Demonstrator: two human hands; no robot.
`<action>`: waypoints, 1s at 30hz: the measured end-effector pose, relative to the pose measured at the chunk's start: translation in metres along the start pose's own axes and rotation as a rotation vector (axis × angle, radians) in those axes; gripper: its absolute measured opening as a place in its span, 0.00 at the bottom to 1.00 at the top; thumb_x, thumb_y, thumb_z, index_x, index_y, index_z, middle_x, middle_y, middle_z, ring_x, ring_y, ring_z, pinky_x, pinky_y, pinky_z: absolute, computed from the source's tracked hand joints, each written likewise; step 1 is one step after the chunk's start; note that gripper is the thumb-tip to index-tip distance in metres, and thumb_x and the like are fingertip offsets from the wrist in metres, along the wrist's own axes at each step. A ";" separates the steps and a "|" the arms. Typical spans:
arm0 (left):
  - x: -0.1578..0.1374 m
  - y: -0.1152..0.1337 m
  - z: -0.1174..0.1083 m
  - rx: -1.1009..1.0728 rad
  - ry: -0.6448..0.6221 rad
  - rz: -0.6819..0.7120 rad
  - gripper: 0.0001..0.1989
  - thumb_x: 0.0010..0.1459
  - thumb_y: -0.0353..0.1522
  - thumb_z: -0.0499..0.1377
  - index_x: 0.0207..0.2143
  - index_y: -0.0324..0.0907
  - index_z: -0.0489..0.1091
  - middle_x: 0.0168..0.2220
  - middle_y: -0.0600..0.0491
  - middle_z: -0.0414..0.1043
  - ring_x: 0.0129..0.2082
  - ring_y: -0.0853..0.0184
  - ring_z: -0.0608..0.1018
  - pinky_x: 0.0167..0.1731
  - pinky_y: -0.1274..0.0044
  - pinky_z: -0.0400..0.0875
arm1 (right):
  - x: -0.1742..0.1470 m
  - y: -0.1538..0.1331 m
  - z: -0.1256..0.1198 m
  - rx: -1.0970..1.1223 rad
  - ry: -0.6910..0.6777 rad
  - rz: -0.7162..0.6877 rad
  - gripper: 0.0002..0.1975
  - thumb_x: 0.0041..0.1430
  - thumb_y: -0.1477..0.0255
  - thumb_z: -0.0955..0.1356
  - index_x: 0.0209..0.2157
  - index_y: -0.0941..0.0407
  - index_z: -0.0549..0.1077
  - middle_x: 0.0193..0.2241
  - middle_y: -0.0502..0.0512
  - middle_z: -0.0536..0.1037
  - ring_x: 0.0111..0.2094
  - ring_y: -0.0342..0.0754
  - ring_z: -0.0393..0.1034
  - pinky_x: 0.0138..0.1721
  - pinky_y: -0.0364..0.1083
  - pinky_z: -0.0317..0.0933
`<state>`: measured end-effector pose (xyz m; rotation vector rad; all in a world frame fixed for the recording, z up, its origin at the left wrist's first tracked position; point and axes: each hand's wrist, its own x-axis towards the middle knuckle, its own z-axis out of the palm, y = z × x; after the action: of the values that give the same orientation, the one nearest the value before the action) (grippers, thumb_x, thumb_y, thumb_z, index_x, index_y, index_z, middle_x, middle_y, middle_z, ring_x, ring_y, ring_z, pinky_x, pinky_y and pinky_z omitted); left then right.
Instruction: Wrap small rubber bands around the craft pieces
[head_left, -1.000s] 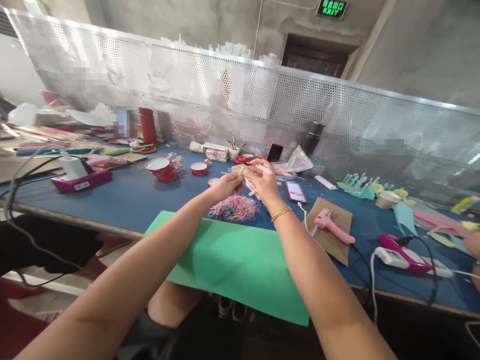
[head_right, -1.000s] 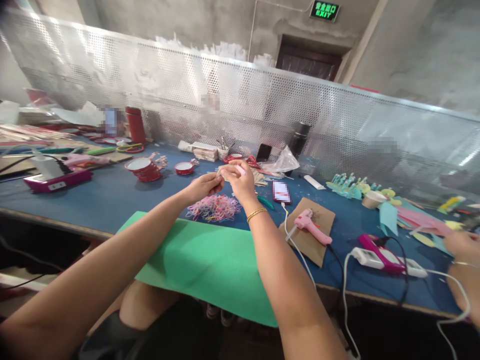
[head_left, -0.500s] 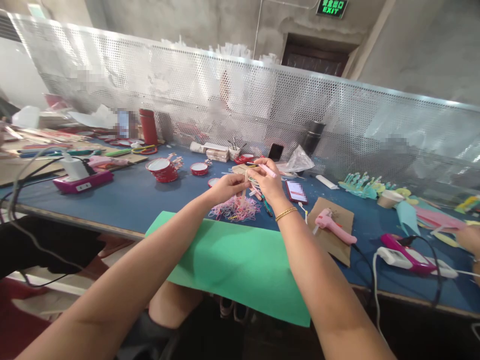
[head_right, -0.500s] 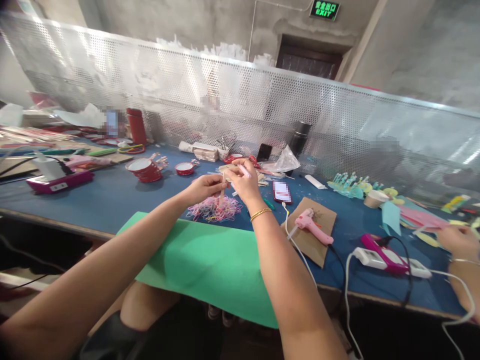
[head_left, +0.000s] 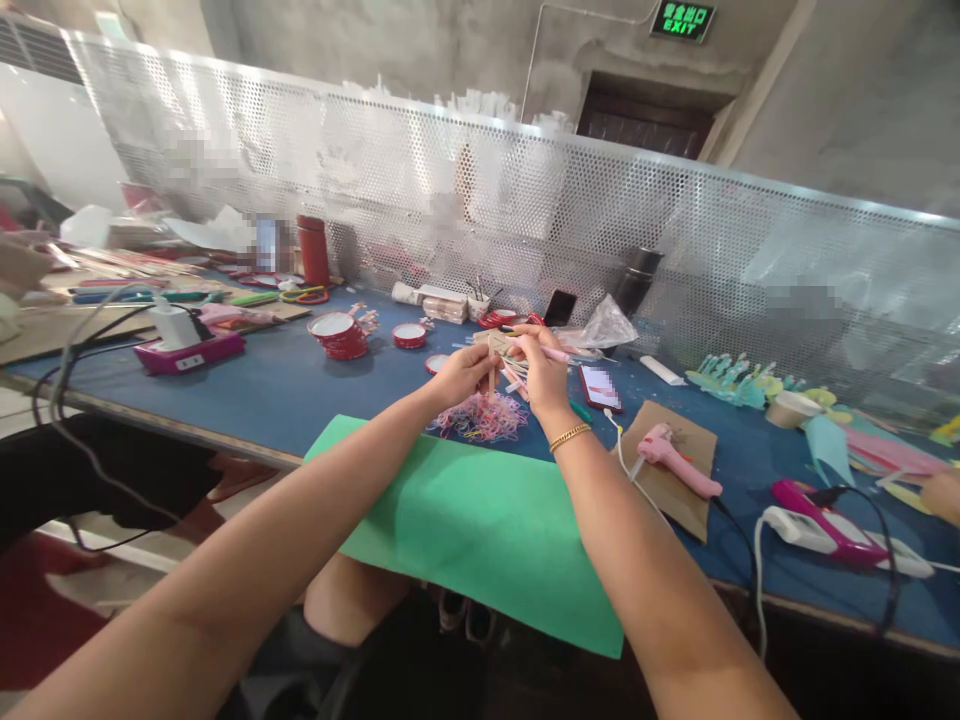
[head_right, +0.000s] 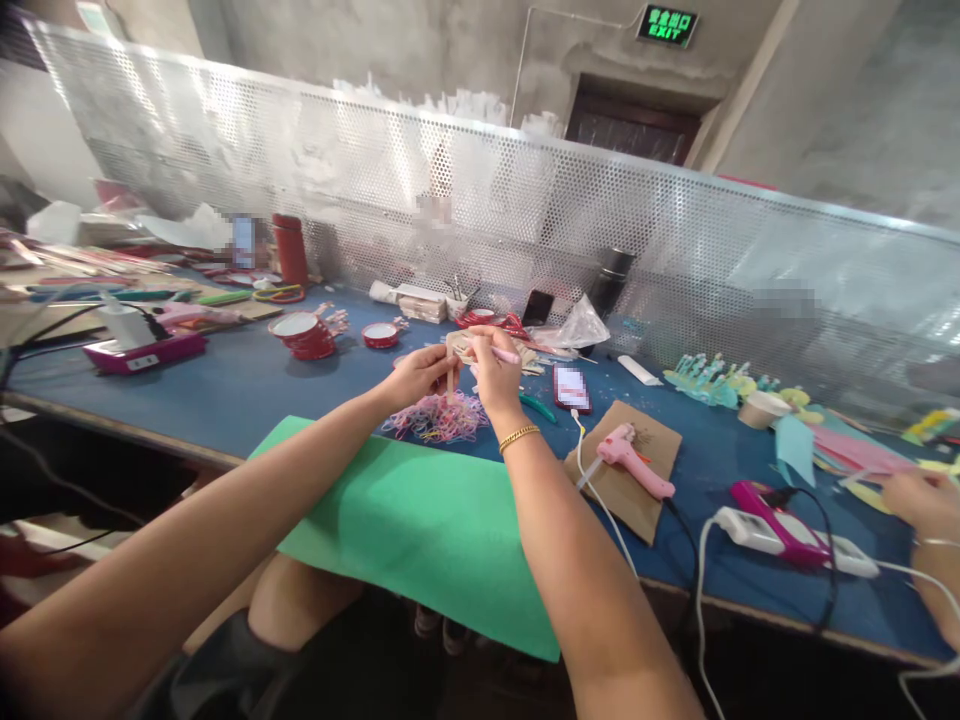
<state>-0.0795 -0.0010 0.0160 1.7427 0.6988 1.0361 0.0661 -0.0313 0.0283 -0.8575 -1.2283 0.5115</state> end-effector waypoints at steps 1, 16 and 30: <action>0.000 -0.001 0.001 0.014 0.001 -0.001 0.13 0.63 0.39 0.58 0.29 0.40 0.64 0.22 0.55 0.70 0.17 0.74 0.69 0.18 0.81 0.60 | -0.001 0.000 0.001 0.011 0.008 -0.008 0.09 0.56 0.62 0.67 0.33 0.53 0.73 0.25 0.47 0.75 0.28 0.44 0.70 0.31 0.43 0.65; 0.000 -0.001 0.002 0.052 -0.015 -0.014 0.16 0.63 0.41 0.58 0.28 0.40 0.65 0.19 0.56 0.69 0.15 0.73 0.71 0.17 0.81 0.64 | -0.003 0.011 0.002 -0.139 -0.030 -0.155 0.09 0.60 0.63 0.66 0.31 0.53 0.69 0.29 0.50 0.78 0.33 0.48 0.75 0.40 0.47 0.68; 0.001 -0.005 -0.001 0.060 -0.018 -0.013 0.15 0.63 0.42 0.58 0.29 0.40 0.65 0.20 0.55 0.70 0.15 0.72 0.71 0.16 0.81 0.65 | -0.001 0.010 0.001 -0.177 -0.008 -0.177 0.08 0.60 0.64 0.66 0.29 0.53 0.70 0.28 0.50 0.79 0.32 0.48 0.75 0.39 0.47 0.68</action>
<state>-0.0796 0.0024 0.0123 1.7946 0.7358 0.9982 0.0661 -0.0257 0.0193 -0.8859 -1.3568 0.2666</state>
